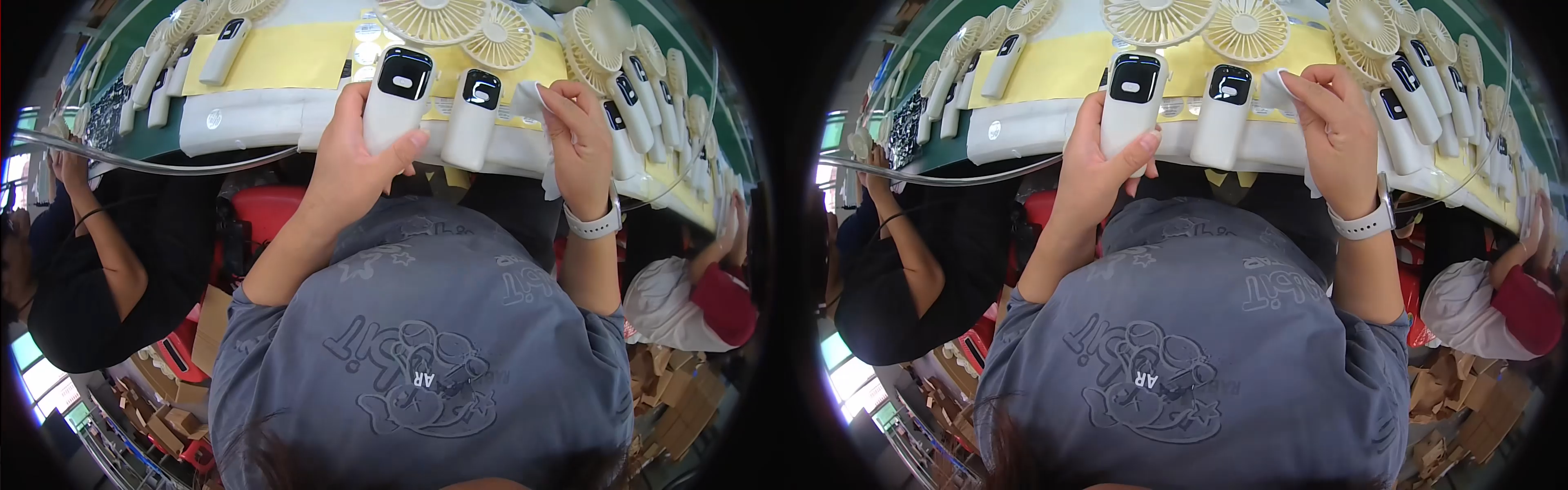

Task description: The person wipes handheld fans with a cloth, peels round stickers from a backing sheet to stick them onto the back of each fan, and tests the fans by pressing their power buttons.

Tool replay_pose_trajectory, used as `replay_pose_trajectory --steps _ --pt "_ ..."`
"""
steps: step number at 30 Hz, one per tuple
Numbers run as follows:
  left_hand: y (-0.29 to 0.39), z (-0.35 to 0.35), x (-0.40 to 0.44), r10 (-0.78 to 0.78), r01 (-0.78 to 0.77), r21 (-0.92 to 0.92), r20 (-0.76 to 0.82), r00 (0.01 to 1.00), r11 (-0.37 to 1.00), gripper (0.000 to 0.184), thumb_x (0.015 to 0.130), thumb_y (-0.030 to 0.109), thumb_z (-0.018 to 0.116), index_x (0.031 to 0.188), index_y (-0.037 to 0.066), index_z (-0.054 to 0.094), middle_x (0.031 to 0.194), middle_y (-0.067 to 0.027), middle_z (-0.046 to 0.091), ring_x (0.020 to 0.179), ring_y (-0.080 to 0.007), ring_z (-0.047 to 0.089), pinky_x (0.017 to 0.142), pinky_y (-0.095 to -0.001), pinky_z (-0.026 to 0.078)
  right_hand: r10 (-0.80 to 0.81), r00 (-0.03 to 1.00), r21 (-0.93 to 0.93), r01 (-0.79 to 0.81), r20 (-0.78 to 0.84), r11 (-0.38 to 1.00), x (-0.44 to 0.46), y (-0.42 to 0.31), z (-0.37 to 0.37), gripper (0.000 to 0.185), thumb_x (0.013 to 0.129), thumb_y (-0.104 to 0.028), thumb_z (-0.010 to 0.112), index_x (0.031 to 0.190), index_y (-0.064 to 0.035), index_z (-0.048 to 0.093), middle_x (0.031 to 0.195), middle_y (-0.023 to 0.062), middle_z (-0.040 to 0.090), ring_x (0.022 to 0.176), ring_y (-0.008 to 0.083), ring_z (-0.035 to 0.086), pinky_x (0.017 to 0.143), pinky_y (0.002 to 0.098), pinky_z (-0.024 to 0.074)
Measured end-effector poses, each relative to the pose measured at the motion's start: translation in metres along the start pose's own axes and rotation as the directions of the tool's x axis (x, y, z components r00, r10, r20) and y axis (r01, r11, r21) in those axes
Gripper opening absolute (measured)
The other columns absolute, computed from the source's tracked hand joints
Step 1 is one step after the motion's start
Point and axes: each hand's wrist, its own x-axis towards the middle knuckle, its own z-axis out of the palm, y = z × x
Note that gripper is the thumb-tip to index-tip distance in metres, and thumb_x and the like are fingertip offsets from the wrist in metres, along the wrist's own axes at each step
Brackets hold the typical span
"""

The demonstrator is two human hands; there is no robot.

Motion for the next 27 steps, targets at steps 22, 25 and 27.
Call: replay_pose_trajectory --steps 22,25,27 --pt "-0.04 -0.025 0.005 0.162 -0.242 -0.243 -0.306 0.938 0.94 0.045 0.095 0.026 0.046 0.127 -0.003 0.034 0.111 -0.0192 0.053 0.07 -0.02 0.056 0.05 -0.0267 0.042 -0.069 0.992 -0.199 0.047 -0.108 0.979 0.055 -0.045 0.023 0.056 0.071 -0.035 0.073 0.11 -0.0011 0.05 0.095 0.0193 0.057 0.085 0.0345 0.06 0.074 0.0418 0.0479" --pt "-0.041 -0.02 0.008 0.159 -0.23 -0.17 -0.352 0.922 0.958 0.046 0.096 0.025 0.044 0.129 -0.004 0.031 0.113 -0.0211 0.053 0.077 -0.0231 0.058 0.057 -0.0292 0.047 0.19 0.965 -0.293 -0.131 0.181 0.947 0.015 -0.048 0.023 0.076 0.068 -0.039 0.075 0.126 -0.0021 0.043 0.093 0.0204 0.057 0.069 0.0342 0.063 0.06 0.0409 0.0498" --pt "-0.039 -0.012 0.01 0.184 -0.255 -0.179 -0.339 0.922 0.95 0.046 0.096 0.023 0.044 0.13 -0.004 0.028 0.118 -0.0231 0.05 0.087 -0.026 0.059 0.069 -0.0328 0.048 0.219 0.953 -0.324 -0.144 0.209 0.935 0.004 -0.051 0.024 0.087 0.068 -0.036 0.076 0.137 -0.0031 0.034 0.091 0.0214 0.058 0.068 0.0339 0.063 0.056 0.0411 0.0496"
